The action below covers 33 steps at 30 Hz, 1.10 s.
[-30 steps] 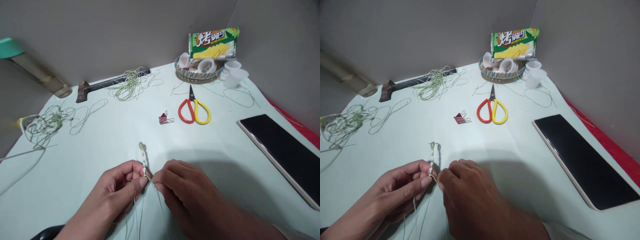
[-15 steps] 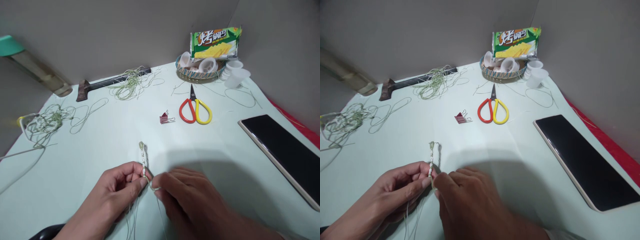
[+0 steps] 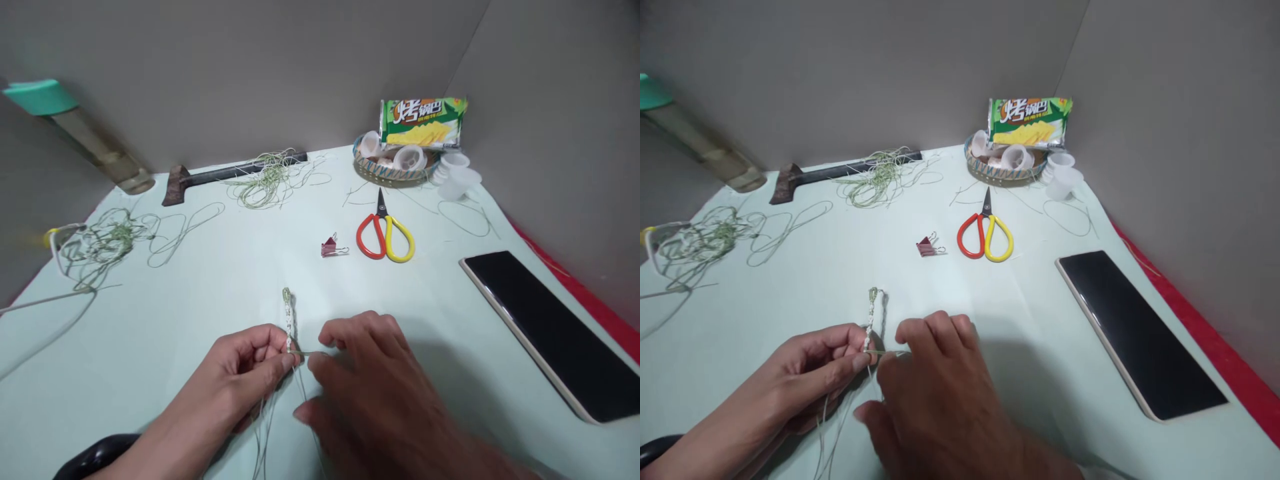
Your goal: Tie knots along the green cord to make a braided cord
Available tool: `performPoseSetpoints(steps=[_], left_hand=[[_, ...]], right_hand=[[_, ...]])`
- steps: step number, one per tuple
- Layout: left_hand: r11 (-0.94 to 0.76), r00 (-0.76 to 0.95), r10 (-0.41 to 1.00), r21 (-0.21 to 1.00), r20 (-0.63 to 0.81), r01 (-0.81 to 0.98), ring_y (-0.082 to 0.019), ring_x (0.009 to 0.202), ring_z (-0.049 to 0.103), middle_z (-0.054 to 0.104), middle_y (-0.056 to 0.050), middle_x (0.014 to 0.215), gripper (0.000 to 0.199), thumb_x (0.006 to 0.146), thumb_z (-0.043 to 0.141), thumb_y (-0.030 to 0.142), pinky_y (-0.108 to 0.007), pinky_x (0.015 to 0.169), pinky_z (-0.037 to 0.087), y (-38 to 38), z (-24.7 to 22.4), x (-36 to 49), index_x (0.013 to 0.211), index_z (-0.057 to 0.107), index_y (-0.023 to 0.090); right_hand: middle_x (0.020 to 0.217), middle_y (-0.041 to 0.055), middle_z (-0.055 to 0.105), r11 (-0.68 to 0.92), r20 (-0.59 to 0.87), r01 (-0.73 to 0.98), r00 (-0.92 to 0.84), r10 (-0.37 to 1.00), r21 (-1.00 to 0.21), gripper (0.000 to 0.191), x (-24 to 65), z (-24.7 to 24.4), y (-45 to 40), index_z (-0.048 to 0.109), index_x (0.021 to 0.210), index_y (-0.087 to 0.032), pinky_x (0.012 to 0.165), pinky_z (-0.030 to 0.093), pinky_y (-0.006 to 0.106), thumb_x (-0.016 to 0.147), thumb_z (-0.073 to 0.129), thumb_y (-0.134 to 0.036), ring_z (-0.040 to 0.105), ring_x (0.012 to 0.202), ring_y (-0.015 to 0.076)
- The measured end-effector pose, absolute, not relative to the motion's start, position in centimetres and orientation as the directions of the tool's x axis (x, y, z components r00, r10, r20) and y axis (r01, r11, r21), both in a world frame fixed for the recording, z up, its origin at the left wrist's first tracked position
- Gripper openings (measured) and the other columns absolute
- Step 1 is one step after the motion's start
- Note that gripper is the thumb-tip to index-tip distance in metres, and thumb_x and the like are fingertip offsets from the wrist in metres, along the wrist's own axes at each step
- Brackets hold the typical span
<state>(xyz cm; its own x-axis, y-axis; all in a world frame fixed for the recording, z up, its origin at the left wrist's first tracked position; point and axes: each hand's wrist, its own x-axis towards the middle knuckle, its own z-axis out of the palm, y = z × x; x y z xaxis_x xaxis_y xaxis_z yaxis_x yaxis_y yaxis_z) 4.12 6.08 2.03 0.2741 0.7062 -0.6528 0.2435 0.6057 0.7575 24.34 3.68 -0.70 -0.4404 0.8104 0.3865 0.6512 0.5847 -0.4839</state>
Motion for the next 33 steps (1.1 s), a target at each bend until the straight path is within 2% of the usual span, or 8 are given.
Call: performPoseSetpoints(steps=[2, 5, 12, 16, 21, 26, 30, 33], left_hand=[[0.594, 0.28, 0.719, 0.771, -0.637, 0.23, -0.011, 0.054, 0.018, 0.032, 0.01, 0.061, 0.038, 0.085, 0.077, 0.051, -0.026, 0.046, 0.014, 6.0, 1.8, 4.0, 0.076, 0.054, 0.022], [0.57, 0.28, 0.74, 0.792, -0.611, 0.221, -0.011, 0.053, 0.018, 0.031, 0.01, 0.059, 0.035, 0.085, 0.077, 0.045, -0.027, 0.046, 0.013, 6.0, 1.4, 3.8, 0.075, 0.052, 0.022], [0.502, 0.274, 0.784, 0.829, -0.557, 0.247, -0.011, 0.053, 0.018, 0.031, 0.011, 0.058, 0.036, 0.084, 0.074, 0.051, -0.029, 0.047, 0.013, 5.9, 1.8, 4.1, 0.077, 0.053, 0.023], [0.475, 0.264, 0.8, 0.837, -0.539, 0.27, -0.011, 0.054, 0.019, 0.032, 0.01, 0.06, 0.038, 0.084, 0.07, 0.055, -0.029, 0.049, 0.014, 5.9, 2.1, 4.3, 0.078, 0.052, 0.022], [0.46, 0.255, 0.813, 0.846, -0.524, 0.271, -0.01, 0.053, 0.019, 0.031, 0.011, 0.061, 0.037, 0.081, 0.071, 0.054, -0.028, 0.048, 0.013, 6.0, 2.2, 4.6, 0.077, 0.051, 0.022], [0.448, 0.25, 0.821, 0.851, -0.513, 0.274, -0.009, 0.052, 0.02, 0.031, 0.011, 0.061, 0.038, 0.079, 0.072, 0.053, -0.026, 0.048, 0.014, 5.8, 2.4, 4.6, 0.075, 0.05, 0.022], [0.454, 0.252, 0.815, 0.845, -0.522, 0.283, -0.01, 0.053, 0.02, 0.03, 0.011, 0.06, 0.036, 0.077, 0.072, 0.05, -0.026, 0.047, 0.016, 5.8, 2.4, 4.5, 0.073, 0.048, 0.023], [0.451, 0.248, 0.817, 0.844, -0.521, 0.29, -0.01, 0.052, 0.019, 0.031, 0.011, 0.059, 0.038, 0.078, 0.071, 0.053, -0.026, 0.046, 0.016, 5.9, 2.3, 4.5, 0.074, 0.049, 0.023]], right_hand=[[0.095, 0.0049, 0.067, 0.589, 0.4, 0.679, -0.44, 0.804, -0.438, 0.012, 23.9, -1.0, 3.3, 0.064, 0.094, -0.022, 0.085, 0.041, 0.045, 0.095, 0.07, -0.032, 0.055, 0.088, 0.0257], [0.085, 0.0042, 0.065, 0.581, 0.364, 0.7, -0.457, 0.812, -0.416, 0.008, 23.2, -1.3, 3.0, 0.065, 0.088, -0.02, 0.078, 0.04, 0.041, 0.09, 0.065, -0.012, 0.054, 0.08, 0.0229], [0.077, 0.0012, 0.063, 0.467, 0.208, 0.707, -0.425, 0.881, -0.531, 0.017, 22.7, -0.4, 2.0, 0.058, 0.075, -0.021, 0.059, 0.036, 0.03, 0.078, 0.054, -0.005, 0.056, 0.068, 0.0161], [0.051, -0.0097, 0.044, 0.404, 0.081, 0.701, -0.446, 0.892, -0.588, 0.018, 24.9, 0.1, -0.4, 0.053, 0.072, -0.024, 0.043, 0.025, 0.026, 0.073, 0.055, -0.006, 0.036, 0.042, 0.0098], [0.052, -0.0099, 0.047, 0.08, -0.166, 0.632, -0.321, 0.932, -0.771, 0.014, 29.0, 0.5, -3.0, 0.048, 0.082, -0.027, 0.041, 0.029, 0.023, 0.094, 0.048, -0.021, 0.041, 0.045, 0.0118], [0.072, -0.0046, 0.069, 0.142, 0.101, 0.671, -0.1, 0.99, -0.727, 0.023, 29.7, 1.4, -3.0, 0.054, 0.086, -0.027, 0.053, 0.048, 0.023, 0.105, 0.042, -0.023, 0.062, 0.057, 0.0132], [0.083, 0.0003, 0.075, 0.421, 0.469, 0.753, -0.17, 0.867, -0.505, 0.016, 28.4, 2.6, -0.2, 0.064, 0.095, -0.023, 0.067, 0.053, 0.027, 0.099, 0.052, -0.013, 0.071, 0.071, 0.0167], [0.083, 0.0044, 0.074, 0.524, 0.553, 0.734, -0.244, 0.797, -0.431, 0.02, 27.3, 3.0, 2.6, 0.062, 0.091, -0.019, 0.071, 0.051, 0.03, 0.099, 0.049, -0.006, 0.07, 0.074, 0.0182]])
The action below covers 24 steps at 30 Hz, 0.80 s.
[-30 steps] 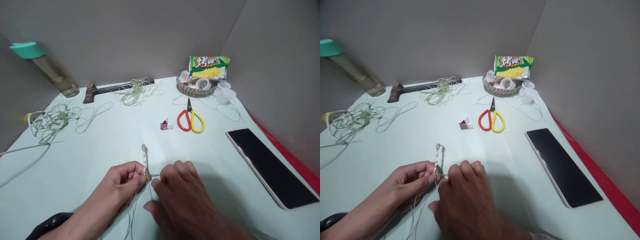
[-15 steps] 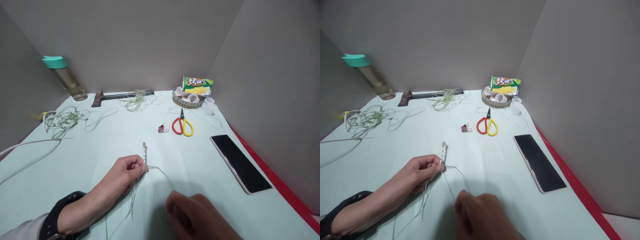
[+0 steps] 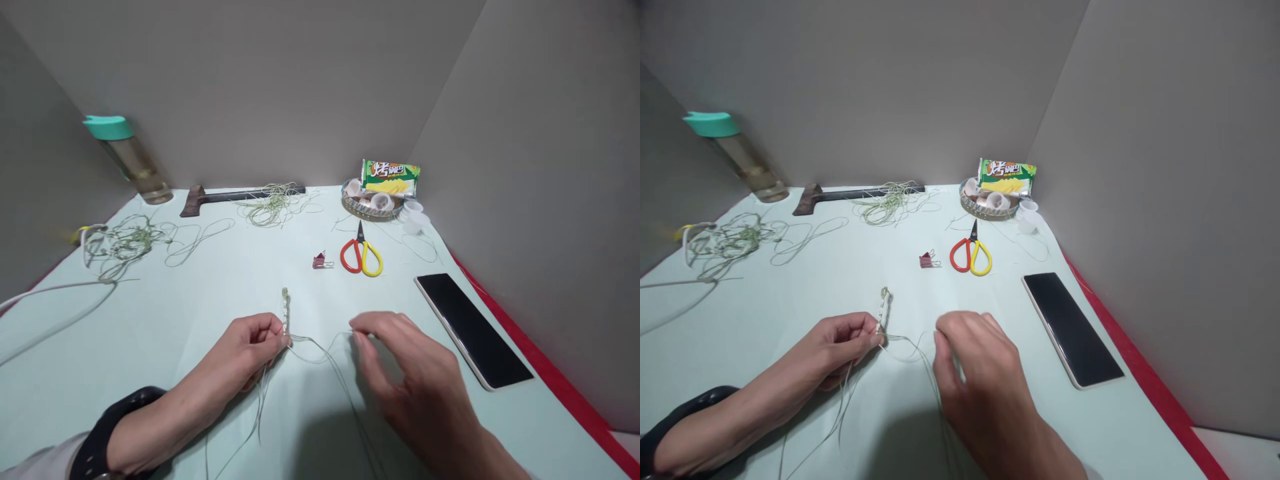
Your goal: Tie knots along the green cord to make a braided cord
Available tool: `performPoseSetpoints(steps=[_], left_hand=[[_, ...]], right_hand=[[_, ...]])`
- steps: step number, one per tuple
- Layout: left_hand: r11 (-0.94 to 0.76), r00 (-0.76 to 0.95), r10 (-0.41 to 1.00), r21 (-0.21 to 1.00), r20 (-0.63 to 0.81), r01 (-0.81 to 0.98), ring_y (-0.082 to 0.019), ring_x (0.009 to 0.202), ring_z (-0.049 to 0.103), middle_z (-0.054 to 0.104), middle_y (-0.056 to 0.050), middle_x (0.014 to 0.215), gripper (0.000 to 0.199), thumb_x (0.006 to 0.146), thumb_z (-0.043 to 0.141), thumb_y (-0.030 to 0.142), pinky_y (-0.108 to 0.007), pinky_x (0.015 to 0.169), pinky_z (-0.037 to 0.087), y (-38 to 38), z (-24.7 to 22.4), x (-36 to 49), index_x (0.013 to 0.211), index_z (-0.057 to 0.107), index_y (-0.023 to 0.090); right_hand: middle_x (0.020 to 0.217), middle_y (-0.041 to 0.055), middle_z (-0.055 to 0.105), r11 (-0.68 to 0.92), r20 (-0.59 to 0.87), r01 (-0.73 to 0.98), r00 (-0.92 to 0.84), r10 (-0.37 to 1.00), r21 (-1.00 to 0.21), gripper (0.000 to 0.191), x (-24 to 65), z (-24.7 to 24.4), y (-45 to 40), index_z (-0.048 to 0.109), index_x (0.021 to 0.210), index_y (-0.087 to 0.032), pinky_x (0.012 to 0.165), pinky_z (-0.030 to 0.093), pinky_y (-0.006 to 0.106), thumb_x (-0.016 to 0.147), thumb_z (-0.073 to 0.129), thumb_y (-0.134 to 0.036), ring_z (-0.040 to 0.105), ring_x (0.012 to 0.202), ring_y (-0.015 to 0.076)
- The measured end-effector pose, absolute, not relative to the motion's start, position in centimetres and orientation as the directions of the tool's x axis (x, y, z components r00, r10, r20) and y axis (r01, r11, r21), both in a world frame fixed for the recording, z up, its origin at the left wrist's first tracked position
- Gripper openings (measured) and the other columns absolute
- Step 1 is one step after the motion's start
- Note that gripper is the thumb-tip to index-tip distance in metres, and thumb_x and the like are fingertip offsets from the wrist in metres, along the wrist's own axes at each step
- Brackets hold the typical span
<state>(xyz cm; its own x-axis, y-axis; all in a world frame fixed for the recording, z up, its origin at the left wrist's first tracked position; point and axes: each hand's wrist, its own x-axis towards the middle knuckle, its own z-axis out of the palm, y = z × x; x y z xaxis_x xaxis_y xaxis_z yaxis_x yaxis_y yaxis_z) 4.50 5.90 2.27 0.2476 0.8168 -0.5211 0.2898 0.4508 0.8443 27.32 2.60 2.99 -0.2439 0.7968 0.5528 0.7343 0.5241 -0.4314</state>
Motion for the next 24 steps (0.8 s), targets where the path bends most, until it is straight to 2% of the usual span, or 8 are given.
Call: performPoseSetpoints(steps=[8, 13, 19, 24], left_hand=[[0.459, 0.266, 0.805, 0.841, -0.53, 0.285, -0.01, 0.052, 0.02, 0.032, 0.011, 0.056, 0.035, 0.077, 0.069, 0.05, -0.027, 0.047, 0.015, 6.0, 2.2, 4.5, 0.072, 0.047, 0.023], [0.463, 0.267, 0.803, 0.839, -0.533, 0.284, -0.01, 0.053, 0.02, 0.031, 0.011, 0.058, 0.034, 0.078, 0.069, 0.048, -0.026, 0.047, 0.015, 6.1, 2.1, 4.4, 0.071, 0.046, 0.023], [0.444, 0.267, 0.808, 0.841, -0.525, 0.311, -0.01, 0.053, 0.019, 0.03, 0.011, 0.059, 0.033, 0.081, 0.065, 0.049, -0.026, 0.047, 0.017, 6.2, 1.6, 4.5, 0.073, 0.046, 0.024], [0.345, 0.269, 0.849, 0.862, -0.455, 0.372, -0.013, 0.06, 0.027, 0.033, 0.009, 0.064, 0.036, 0.087, 0.06, 0.054, -0.026, 0.053, 0.023, 6.1, 0.9, 4.0, 0.075, 0.047, 0.023]], right_hand=[[0.086, 0.0052, 0.067, 0.654, 0.395, 0.655, -0.524, 0.754, -0.378, 0.009, 24.4, 0.2, 6.3, 0.064, 0.089, -0.017, 0.074, 0.043, 0.035, 0.096, 0.059, -0.015, 0.055, 0.077, 0.0214], [0.084, 0.006, 0.063, 0.697, 0.363, 0.614, -0.595, 0.717, -0.371, 0.024, 23.7, -2.1, 6.3, 0.063, 0.083, -0.018, 0.071, 0.037, 0.036, 0.1, 0.05, -0.008, 0.046, 0.075, 0.0214], [0.083, 0.0057, 0.061, 0.62, 0.286, 0.567, -0.57, 0.77, -0.542, 0.029, 24.1, -1.8, 5.9, 0.059, 0.086, -0.019, 0.073, 0.042, 0.035, 0.101, 0.038, -0.006, 0.048, 0.076, 0.0211], [0.085, 0.0008, 0.065, 0.409, 0.114, 0.516, -0.51, 0.853, -0.753, 0.019, 24.3, -0.2, 5.7, 0.053, 0.095, -0.022, 0.072, 0.046, 0.029, 0.1, 0.04, -0.01, 0.057, 0.075, 0.0164]])
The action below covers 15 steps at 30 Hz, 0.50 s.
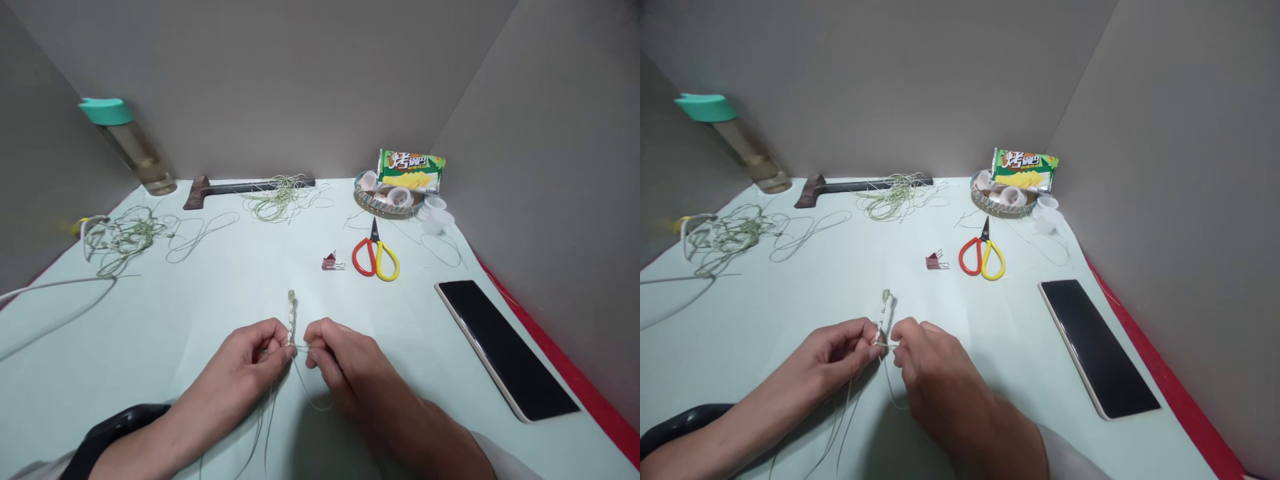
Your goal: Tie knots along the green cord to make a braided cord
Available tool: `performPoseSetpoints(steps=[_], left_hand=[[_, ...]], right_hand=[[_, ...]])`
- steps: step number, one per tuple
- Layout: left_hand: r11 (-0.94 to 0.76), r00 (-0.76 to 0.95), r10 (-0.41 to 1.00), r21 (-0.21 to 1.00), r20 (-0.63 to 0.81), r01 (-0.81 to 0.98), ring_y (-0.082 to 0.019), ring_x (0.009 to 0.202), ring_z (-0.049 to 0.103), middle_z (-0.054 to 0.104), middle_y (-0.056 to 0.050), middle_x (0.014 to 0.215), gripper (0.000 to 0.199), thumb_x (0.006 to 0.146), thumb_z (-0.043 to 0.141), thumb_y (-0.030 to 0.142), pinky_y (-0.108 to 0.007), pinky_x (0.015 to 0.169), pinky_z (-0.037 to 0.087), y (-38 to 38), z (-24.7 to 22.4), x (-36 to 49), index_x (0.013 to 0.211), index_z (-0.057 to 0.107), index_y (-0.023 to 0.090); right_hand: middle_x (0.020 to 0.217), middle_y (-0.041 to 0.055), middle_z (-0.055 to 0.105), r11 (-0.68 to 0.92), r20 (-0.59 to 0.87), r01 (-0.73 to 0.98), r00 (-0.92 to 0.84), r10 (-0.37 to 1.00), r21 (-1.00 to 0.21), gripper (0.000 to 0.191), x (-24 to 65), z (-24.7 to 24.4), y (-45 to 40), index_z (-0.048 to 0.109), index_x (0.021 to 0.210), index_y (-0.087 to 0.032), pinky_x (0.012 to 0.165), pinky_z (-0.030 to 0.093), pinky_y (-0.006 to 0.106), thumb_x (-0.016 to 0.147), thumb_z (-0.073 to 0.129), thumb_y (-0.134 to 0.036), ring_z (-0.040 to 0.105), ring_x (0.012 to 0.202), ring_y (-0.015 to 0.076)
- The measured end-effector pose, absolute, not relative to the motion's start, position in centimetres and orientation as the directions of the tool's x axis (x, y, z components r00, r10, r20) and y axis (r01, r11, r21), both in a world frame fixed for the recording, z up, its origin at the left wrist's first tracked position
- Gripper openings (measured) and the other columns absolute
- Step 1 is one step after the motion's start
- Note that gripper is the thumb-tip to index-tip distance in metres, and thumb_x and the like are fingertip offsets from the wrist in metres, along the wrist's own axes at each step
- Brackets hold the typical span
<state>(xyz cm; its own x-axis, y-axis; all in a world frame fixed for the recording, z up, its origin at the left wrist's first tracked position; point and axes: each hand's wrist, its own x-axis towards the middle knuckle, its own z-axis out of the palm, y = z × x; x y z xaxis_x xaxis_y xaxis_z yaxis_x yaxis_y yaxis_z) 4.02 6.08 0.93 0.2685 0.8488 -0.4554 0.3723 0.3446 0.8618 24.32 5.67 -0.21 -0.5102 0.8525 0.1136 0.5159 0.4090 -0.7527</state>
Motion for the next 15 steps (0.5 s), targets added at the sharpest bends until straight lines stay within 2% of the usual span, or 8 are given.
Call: performPoseSetpoints(steps=[5, 10, 11, 13, 15], left_hand=[[0.253, 0.279, 0.869, 0.851, -0.409, 0.461, -0.015, 0.062, 0.034, 0.04, 0.007, 0.067, 0.034, 0.093, 0.052, 0.055, -0.027, 0.056, 0.028, 5.7, 1.0, 3.8, 0.084, 0.054, 0.022], [0.138, 0.248, 0.907, 0.795, -0.341, 0.59, -0.018, 0.066, 0.047, 0.054, 0.004, 0.073, 0.027, 0.098, 0.053, 0.05, -0.029, 0.06, 0.036, 4.5, 1.3, 2.8, 0.106, 0.063, 0.027], [0.101, 0.234, 0.924, 0.786, -0.301, 0.611, -0.019, 0.069, 0.051, 0.058, 0.003, 0.079, 0.027, 0.099, 0.054, 0.05, -0.03, 0.063, 0.039, 4.2, 1.4, 2.5, 0.113, 0.063, 0.029], [-0.09, 0.243, 0.965, 0.743, -0.1, 0.664, -0.022, 0.086, 0.06, 0.064, -0.001, 0.105, 0.027, 0.102, 0.054, 0.046, -0.033, 0.075, 0.045, 3.6, 1.4, 1.9, 0.123, 0.062, 0.032], [-0.35, 0.313, 0.935, 0.59, 0.168, 0.727, -0.025, 0.109, 0.06, 0.059, -0.004, 0.133, 0.025, 0.105, 0.052, 0.034, -0.036, 0.088, 0.046, 3.2, 1.4, 1.5, 0.128, 0.063, 0.032]], right_hand=[[0.074, -0.0095, 0.068, 0.189, -0.09, 0.464, -0.514, 0.853, -0.865, 0.02, 24.6, 1.0, 6.4, 0.053, 0.098, -0.025, 0.06, 0.039, 0.026, 0.093, 0.046, -0.007, 0.048, 0.057, 0.0113], [0.075, -0.0095, 0.066, 0.085, -0.172, 0.413, -0.546, 0.82, -0.907, 0.02, 24.9, 1.7, 6.7, 0.055, 0.1, -0.023, 0.062, 0.039, 0.026, 0.095, 0.046, -0.006, 0.05, 0.062, 0.0112], [0.076, -0.0089, 0.065, 0.078, -0.173, 0.401, -0.552, 0.816, -0.913, 0.02, 24.9, 1.7, 6.7, 0.055, 0.099, -0.023, 0.063, 0.039, 0.026, 0.095, 0.046, -0.006, 0.051, 0.064, 0.0114], [0.078, -0.0078, 0.064, 0.077, -0.162, 0.377, -0.564, 0.81, -0.923, 0.02, 25.0, 1.6, 6.7, 0.055, 0.1, -0.022, 0.065, 0.039, 0.026, 0.095, 0.046, -0.005, 0.052, 0.068, 0.0121], [0.079, -0.0074, 0.063, 0.081, -0.147, 0.35, -0.576, 0.804, -0.933, 0.021, 25.1, 1.5, 6.7, 0.054, 0.103, -0.022, 0.066, 0.038, 0.027, 0.094, 0.046, -0.005, 0.052, 0.07, 0.0127]])
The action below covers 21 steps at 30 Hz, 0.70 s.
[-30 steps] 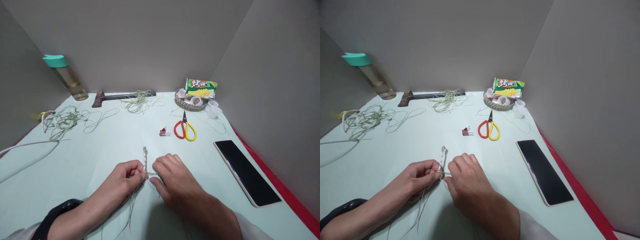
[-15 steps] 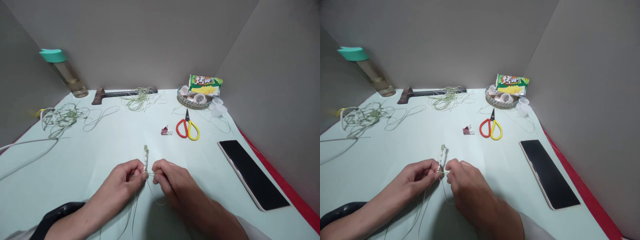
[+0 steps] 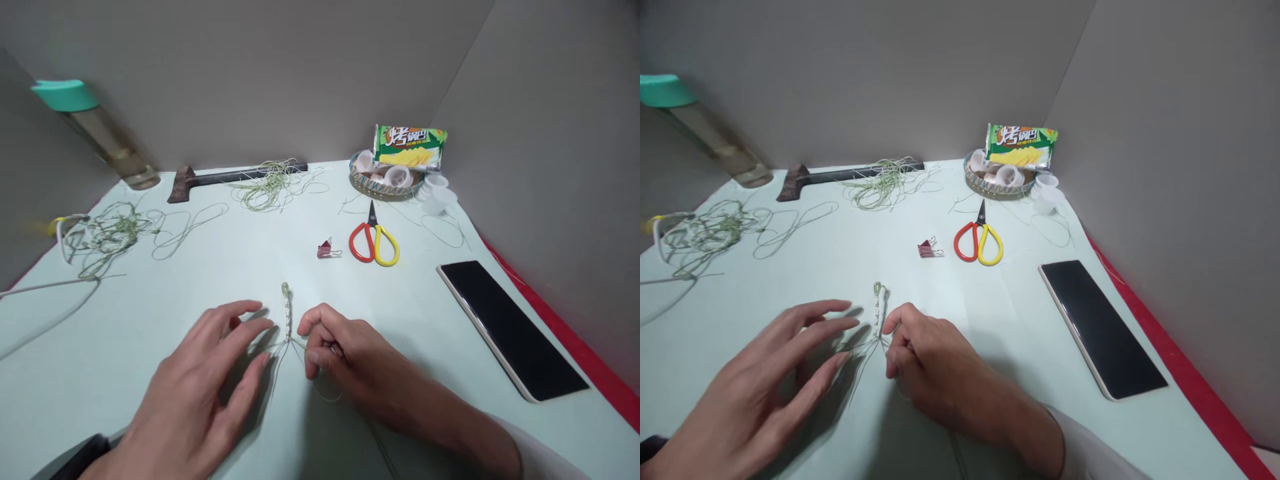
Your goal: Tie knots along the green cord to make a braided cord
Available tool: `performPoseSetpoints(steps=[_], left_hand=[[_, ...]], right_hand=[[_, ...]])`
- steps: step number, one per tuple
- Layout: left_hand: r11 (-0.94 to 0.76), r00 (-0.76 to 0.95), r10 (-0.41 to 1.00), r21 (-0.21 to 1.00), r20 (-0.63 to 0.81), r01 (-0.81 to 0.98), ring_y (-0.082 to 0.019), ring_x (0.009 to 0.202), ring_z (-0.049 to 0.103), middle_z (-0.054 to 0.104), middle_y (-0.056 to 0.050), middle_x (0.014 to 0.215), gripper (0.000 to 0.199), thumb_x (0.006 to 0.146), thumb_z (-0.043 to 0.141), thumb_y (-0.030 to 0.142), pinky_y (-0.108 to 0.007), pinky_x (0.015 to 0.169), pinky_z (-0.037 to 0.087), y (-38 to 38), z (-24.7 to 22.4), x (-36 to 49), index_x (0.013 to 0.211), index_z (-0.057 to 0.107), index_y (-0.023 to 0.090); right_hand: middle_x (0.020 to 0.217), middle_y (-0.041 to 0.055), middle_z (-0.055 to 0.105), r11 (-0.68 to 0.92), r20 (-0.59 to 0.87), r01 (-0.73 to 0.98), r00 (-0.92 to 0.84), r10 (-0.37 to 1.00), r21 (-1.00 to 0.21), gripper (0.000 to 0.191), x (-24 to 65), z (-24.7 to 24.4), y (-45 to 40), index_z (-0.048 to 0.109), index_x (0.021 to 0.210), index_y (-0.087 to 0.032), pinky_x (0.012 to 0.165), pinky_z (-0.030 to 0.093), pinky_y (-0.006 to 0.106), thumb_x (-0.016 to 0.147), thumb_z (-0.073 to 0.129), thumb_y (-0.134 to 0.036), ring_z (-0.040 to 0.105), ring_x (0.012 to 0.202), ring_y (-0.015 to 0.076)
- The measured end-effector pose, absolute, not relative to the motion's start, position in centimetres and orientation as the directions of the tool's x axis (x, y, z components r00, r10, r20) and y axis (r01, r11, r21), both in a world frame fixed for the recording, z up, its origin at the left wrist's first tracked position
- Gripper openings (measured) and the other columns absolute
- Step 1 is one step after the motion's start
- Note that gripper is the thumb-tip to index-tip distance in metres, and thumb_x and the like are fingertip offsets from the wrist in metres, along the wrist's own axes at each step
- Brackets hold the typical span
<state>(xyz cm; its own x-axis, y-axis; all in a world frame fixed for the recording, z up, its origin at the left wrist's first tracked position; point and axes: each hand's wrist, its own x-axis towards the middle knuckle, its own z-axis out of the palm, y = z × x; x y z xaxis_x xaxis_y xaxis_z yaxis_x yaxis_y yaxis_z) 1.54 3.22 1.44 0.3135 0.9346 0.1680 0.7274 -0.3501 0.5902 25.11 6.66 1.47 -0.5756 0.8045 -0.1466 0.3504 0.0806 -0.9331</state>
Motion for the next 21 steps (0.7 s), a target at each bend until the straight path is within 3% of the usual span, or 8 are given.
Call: performPoseSetpoints(steps=[2, 5, 10, 21], left_hand=[[-0.542, 0.423, 0.835, 0.396, 0.351, 0.741, -0.026, 0.117, 0.055, 0.053, -0.007, 0.145, 0.028, 0.105, 0.051, 0.019, -0.037, 0.091, 0.045, 3.1, 1.6, 1.6, 0.128, 0.065, 0.027], [-0.663, 0.532, 0.738, 0.295, 0.416, 0.688, -0.026, 0.118, 0.052, 0.051, -0.011, 0.146, 0.035, 0.102, 0.048, 0.001, -0.038, 0.094, 0.043, 3.2, 2.0, 2.2, 0.128, 0.063, 0.018], [-0.725, 0.615, 0.688, 0.321, 0.387, 0.609, -0.027, 0.122, 0.049, 0.052, -0.012, 0.14, 0.035, 0.101, 0.045, -0.006, -0.039, 0.099, 0.042, 3.7, 1.8, 3.2, 0.126, 0.061, 0.012], [-0.755, 0.632, 0.654, 0.314, 0.415, 0.575, -0.022, 0.109, 0.054, 0.058, -0.009, 0.125, 0.033, 0.097, 0.046, -0.008, -0.036, 0.089, 0.046, 4.3, 1.6, 3.9, 0.115, 0.064, 0.014]], right_hand=[[0.079, -0.0073, 0.064, 0.08, -0.135, 0.325, -0.586, 0.799, -0.942, 0.023, 25.2, 1.4, 6.6, 0.052, 0.106, -0.022, 0.066, 0.038, 0.027, 0.093, 0.045, -0.004, 0.052, 0.069, 0.013], [0.079, -0.0069, 0.066, 0.055, -0.138, 0.297, -0.592, 0.794, -0.953, 0.027, 25.2, 1.3, 6.6, 0.05, 0.108, -0.021, 0.066, 0.04, 0.027, 0.091, 0.044, -0.002, 0.054, 0.069, 0.0135], [0.077, -0.0071, 0.067, 0.008, -0.157, 0.273, -0.576, 0.803, -0.962, 0.031, 25.2, 1.3, 6.7, 0.048, 0.11, -0.022, 0.068, 0.042, 0.028, 0.087, 0.045, -0.002, 0.057, 0.069, 0.0146], [0.077, -0.0068, 0.068, 0.004, -0.165, 0.292, -0.555, 0.815, -0.957, 0.032, 24.9, 1.1, 6.7, 0.051, 0.106, -0.022, 0.067, 0.04, 0.029, 0.082, 0.047, -0.002, 0.055, 0.066, 0.0147]])
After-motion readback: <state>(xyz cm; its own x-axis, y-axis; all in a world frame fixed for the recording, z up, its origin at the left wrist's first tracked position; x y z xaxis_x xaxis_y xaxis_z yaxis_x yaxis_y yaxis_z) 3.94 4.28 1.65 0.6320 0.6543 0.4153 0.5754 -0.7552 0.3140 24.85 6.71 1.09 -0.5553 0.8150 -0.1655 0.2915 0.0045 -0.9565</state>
